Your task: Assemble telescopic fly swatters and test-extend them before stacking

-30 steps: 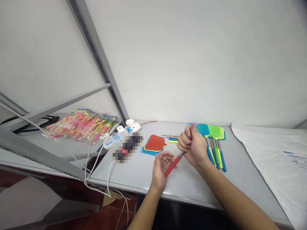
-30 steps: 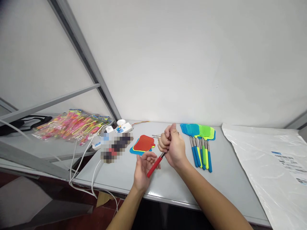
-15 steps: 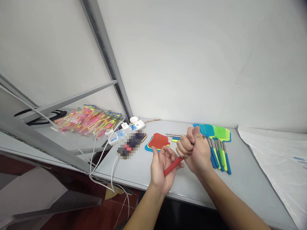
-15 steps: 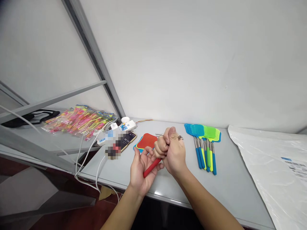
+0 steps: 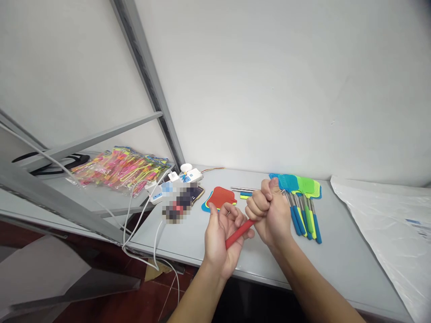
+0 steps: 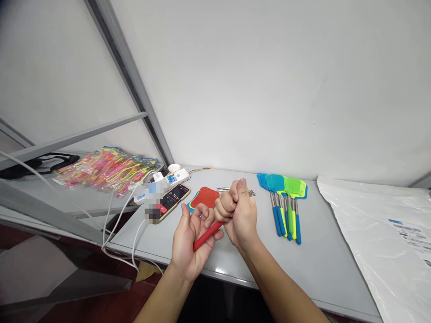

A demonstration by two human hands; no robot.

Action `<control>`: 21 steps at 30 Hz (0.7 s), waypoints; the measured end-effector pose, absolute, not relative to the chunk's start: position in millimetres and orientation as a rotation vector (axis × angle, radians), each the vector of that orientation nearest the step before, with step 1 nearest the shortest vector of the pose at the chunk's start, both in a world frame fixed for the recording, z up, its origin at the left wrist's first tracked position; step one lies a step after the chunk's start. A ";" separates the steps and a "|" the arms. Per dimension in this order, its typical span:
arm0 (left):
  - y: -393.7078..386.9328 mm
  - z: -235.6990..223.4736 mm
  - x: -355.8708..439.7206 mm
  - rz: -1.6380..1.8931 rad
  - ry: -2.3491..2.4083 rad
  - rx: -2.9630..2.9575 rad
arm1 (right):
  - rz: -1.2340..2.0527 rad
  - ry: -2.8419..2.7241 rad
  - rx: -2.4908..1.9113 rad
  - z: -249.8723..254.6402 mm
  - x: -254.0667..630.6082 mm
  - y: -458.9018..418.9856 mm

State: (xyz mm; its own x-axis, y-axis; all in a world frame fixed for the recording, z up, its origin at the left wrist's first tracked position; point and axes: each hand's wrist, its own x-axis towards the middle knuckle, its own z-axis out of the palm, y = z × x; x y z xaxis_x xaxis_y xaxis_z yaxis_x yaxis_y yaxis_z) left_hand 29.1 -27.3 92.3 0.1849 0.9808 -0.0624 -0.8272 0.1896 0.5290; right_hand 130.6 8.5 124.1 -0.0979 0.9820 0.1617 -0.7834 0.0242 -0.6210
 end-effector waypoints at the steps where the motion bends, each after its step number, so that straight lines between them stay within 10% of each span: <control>1: -27.3 96.5 28.6 1.344 0.440 0.433 | 1.539 -0.642 -0.370 120.9 132.6 11.1; 21: -34.7 66.2 14.0 1.795 0.576 0.554 | 1.324 -1.452 -1.099 35.1 176.4 -32.9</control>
State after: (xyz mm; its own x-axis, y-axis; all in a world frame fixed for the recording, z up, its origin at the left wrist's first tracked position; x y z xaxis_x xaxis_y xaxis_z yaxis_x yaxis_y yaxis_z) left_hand 14.0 -34.7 66.2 -0.2740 0.9579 0.0853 -0.7291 -0.2647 0.6311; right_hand 176.4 -32.9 35.1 -0.2413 0.9699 0.0335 0.0561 0.0484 -0.9973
